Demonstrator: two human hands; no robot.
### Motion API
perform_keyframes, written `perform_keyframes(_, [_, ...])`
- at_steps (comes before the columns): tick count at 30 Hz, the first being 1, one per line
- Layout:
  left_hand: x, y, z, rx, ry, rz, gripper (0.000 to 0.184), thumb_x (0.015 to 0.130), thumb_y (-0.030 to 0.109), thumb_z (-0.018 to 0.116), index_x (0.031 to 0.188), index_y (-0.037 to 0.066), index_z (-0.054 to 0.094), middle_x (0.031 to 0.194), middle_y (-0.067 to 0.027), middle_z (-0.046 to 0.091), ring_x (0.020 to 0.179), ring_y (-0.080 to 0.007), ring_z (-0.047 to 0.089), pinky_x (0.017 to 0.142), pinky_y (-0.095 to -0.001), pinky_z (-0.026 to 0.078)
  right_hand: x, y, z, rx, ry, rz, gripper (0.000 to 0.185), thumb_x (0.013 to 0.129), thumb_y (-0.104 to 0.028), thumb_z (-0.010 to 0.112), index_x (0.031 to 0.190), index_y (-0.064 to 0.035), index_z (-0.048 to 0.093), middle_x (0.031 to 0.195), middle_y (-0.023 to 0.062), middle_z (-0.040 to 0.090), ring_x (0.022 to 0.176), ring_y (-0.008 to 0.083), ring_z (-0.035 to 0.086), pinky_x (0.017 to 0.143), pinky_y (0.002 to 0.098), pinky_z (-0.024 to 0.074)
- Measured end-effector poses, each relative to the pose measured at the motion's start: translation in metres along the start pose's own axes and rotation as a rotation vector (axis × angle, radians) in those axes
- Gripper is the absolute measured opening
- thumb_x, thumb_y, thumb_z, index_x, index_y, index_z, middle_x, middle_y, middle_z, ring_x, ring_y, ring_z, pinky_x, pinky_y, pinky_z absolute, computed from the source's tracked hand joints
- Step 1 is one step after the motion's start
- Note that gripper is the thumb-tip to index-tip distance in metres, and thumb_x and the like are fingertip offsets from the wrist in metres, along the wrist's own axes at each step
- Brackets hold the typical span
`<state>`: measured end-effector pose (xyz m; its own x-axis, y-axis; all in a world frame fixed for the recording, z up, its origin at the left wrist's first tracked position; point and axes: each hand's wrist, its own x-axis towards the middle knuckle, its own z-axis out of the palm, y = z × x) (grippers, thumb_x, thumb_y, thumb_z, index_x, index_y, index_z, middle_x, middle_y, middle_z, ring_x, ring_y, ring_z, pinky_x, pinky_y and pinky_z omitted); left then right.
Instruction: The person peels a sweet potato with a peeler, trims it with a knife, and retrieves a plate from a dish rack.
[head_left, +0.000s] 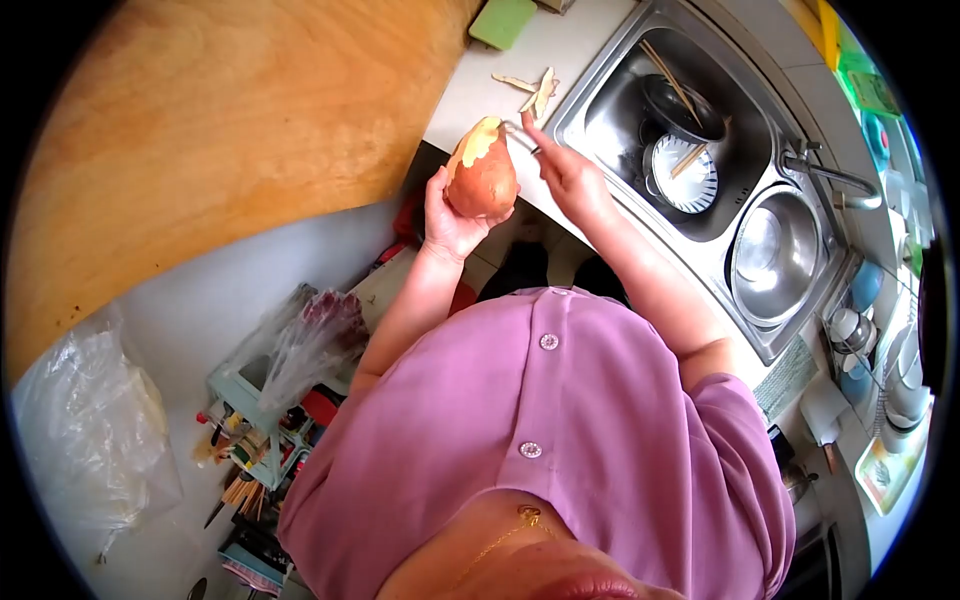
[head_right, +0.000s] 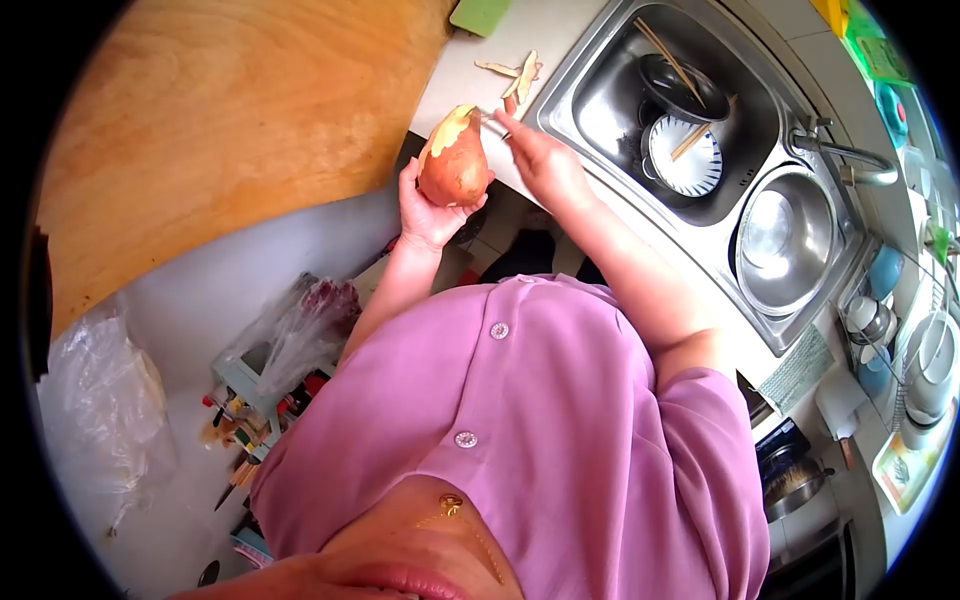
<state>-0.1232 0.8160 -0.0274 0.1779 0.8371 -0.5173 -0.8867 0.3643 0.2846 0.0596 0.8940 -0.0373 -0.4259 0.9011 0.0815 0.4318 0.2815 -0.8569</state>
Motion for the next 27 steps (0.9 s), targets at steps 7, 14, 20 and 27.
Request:
perform_keyframes(7, [0.001, -0.010, -0.003, -0.032, 0.023, 0.019, 0.070, 0.084, 0.060, 0.050, 0.131, 0.009, 0.044, 0.115, -0.0146, 0.057, 0.095, -0.0360, 0.061, 0.066, -0.0413, 0.057, 0.002, 0.005, 0.007, -0.135, 0.015, -0.143, 0.049, 0.087, -0.006, 0.058, 0.134, -0.0204, 0.051, 0.078, 0.0158, 0.062, 0.069, 0.0321, 0.062, 0.061, 0.0390, 0.0504])
perform_keyframes(14, [0.001, -0.009, -0.017, 0.133, 0.025, 0.125, 0.072, 0.082, 0.054, 0.056, 0.134, 0.007, 0.041, 0.121, -0.0145, 0.054, 0.105, -0.0342, 0.058, 0.078, -0.0444, 0.054, 0.012, 0.052, 0.005, -0.039, -0.094, 0.326, 0.041, 0.091, -0.018, 0.053, 0.132, -0.0209, 0.051, 0.085, 0.0194, 0.065, 0.076, 0.0372, 0.062, 0.068, 0.0433, 0.0490])
perform_keyframes(20, [-0.011, 0.016, -0.013, 0.619, 0.032, 0.234, 0.079, 0.068, 0.019, 0.079, 0.133, 0.001, 0.038, 0.128, -0.0107, 0.047, 0.120, -0.0188, 0.046, 0.102, -0.0342, 0.037, 0.005, 0.030, -0.009, -0.029, -0.012, 0.104, 0.041, 0.092, -0.014, 0.055, 0.132, -0.0222, 0.053, 0.077, 0.0116, 0.063, 0.066, 0.0263, 0.062, 0.065, 0.0359, 0.0501])
perform_keyframes(27, [-0.013, 0.019, -0.014, 0.747, -0.002, 0.198, 0.081, 0.067, 0.021, 0.080, 0.132, -0.001, 0.038, 0.124, -0.0101, 0.051, 0.116, -0.0185, 0.050, 0.101, -0.0335, 0.038, 0.008, 0.005, -0.018, -0.176, -0.055, -0.229, 0.046, 0.087, -0.010, 0.059, 0.131, -0.0215, 0.054, 0.072, 0.0103, 0.060, 0.062, 0.0284, 0.061, 0.056, 0.0390, 0.0497])
